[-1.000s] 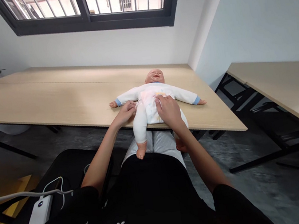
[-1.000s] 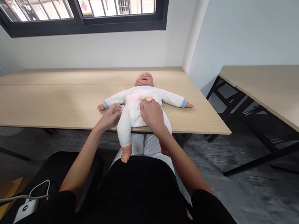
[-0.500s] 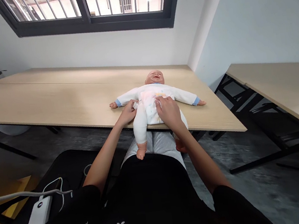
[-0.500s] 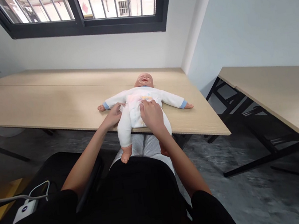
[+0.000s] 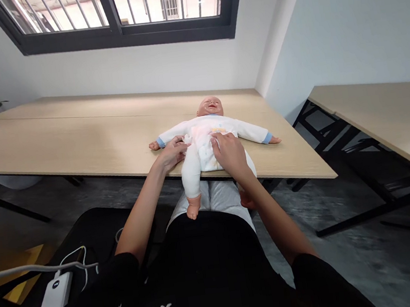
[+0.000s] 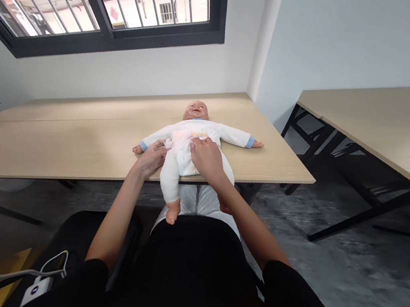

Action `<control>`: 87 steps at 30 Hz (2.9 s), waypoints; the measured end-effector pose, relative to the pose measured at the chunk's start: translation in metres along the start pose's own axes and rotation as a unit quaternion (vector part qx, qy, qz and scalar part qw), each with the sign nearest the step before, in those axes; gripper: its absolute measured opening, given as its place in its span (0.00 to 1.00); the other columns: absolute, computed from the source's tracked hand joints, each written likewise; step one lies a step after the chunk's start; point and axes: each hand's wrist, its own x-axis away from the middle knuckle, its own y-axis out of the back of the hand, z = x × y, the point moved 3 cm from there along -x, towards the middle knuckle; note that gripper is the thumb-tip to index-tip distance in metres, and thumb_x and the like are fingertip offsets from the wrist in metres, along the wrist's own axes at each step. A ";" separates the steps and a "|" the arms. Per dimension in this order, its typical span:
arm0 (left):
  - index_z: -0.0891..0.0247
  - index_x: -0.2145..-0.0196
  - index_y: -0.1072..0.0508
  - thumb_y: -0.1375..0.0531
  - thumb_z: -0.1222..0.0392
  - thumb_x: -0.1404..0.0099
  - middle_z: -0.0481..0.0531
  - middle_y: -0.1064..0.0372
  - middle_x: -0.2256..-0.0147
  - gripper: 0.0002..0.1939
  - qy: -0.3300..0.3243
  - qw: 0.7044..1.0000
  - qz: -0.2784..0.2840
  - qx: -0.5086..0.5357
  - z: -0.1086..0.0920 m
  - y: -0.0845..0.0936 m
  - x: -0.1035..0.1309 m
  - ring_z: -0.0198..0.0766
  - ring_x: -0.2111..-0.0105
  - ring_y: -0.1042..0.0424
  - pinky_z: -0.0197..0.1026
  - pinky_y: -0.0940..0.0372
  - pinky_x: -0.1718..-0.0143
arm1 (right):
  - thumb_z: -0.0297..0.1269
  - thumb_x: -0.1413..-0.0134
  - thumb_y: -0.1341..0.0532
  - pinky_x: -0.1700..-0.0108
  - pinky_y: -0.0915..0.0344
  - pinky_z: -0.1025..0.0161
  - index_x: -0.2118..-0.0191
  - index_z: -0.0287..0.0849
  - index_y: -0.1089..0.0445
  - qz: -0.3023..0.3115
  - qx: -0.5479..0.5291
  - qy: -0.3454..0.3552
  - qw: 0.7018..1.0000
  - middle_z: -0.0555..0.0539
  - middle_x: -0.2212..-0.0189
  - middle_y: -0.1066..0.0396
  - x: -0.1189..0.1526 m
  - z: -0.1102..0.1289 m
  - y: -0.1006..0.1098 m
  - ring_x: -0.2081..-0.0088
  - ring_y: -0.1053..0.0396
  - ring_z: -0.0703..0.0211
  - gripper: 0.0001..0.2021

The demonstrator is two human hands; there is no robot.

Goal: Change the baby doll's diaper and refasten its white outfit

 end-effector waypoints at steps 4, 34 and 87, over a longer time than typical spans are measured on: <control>0.60 0.53 0.33 0.31 0.64 0.56 0.47 0.30 0.61 0.31 -0.029 0.996 0.057 -0.056 -0.006 0.007 0.008 0.36 0.62 0.28 0.37 0.33 0.58 | 0.34 0.25 0.54 0.45 0.37 0.53 0.40 0.36 0.28 0.002 0.005 0.000 1.000 0.38 0.48 0.23 0.000 0.001 0.000 0.46 0.30 0.43 0.21; 0.60 0.64 0.24 0.40 0.57 0.44 0.53 0.27 0.64 0.10 -0.149 0.852 0.067 -0.497 -0.012 0.011 0.007 0.50 0.57 0.34 0.50 0.39 0.48 | 0.35 0.25 0.55 0.44 0.38 0.50 0.39 0.33 0.29 0.009 -0.010 0.002 1.000 0.34 0.46 0.24 0.001 0.000 0.000 0.46 0.31 0.39 0.22; 0.62 0.58 0.26 0.37 0.67 0.44 0.51 0.27 0.59 0.14 -0.268 0.856 -0.138 -0.420 -0.021 0.046 0.018 0.38 0.66 0.28 0.40 0.33 0.59 | 0.34 0.24 0.53 0.46 0.37 0.52 0.40 0.34 0.29 -0.017 0.010 0.007 1.000 0.37 0.48 0.23 0.002 -0.001 -0.005 0.47 0.30 0.43 0.21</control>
